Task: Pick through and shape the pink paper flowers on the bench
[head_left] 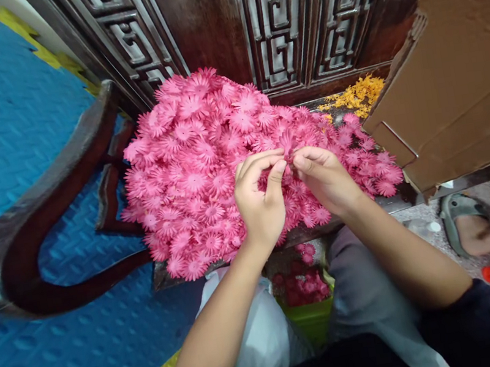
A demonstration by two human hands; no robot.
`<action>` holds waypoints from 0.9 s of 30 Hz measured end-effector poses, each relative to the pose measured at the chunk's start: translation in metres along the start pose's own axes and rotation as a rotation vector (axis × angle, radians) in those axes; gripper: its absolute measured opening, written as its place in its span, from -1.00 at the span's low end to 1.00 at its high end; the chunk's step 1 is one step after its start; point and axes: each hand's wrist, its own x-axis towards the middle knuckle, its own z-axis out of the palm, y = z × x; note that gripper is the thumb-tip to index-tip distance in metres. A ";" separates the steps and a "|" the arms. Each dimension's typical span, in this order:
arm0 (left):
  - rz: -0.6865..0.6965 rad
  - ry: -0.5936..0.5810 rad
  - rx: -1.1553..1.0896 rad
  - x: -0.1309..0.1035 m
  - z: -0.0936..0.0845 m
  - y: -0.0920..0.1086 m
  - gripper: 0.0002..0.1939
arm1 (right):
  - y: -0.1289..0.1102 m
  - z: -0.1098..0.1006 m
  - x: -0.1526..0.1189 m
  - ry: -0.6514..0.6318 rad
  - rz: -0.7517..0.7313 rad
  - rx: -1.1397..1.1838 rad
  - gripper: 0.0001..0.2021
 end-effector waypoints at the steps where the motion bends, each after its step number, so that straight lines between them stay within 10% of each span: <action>1: -0.018 -0.006 -0.014 0.000 0.000 -0.001 -0.89 | 0.001 0.000 0.000 0.002 -0.007 -0.010 -0.77; 17: -0.040 -0.036 -0.045 -0.001 0.012 -0.018 -0.81 | 0.007 0.000 0.003 0.082 -0.152 -0.063 -0.93; 24: -0.027 0.386 0.268 0.022 -0.009 -0.036 -0.80 | 0.012 -0.025 0.024 0.329 0.024 0.151 -0.88; 27: -0.059 0.390 0.581 0.042 -0.023 -0.047 -0.81 | 0.015 -0.032 0.031 0.315 -0.060 0.110 -0.85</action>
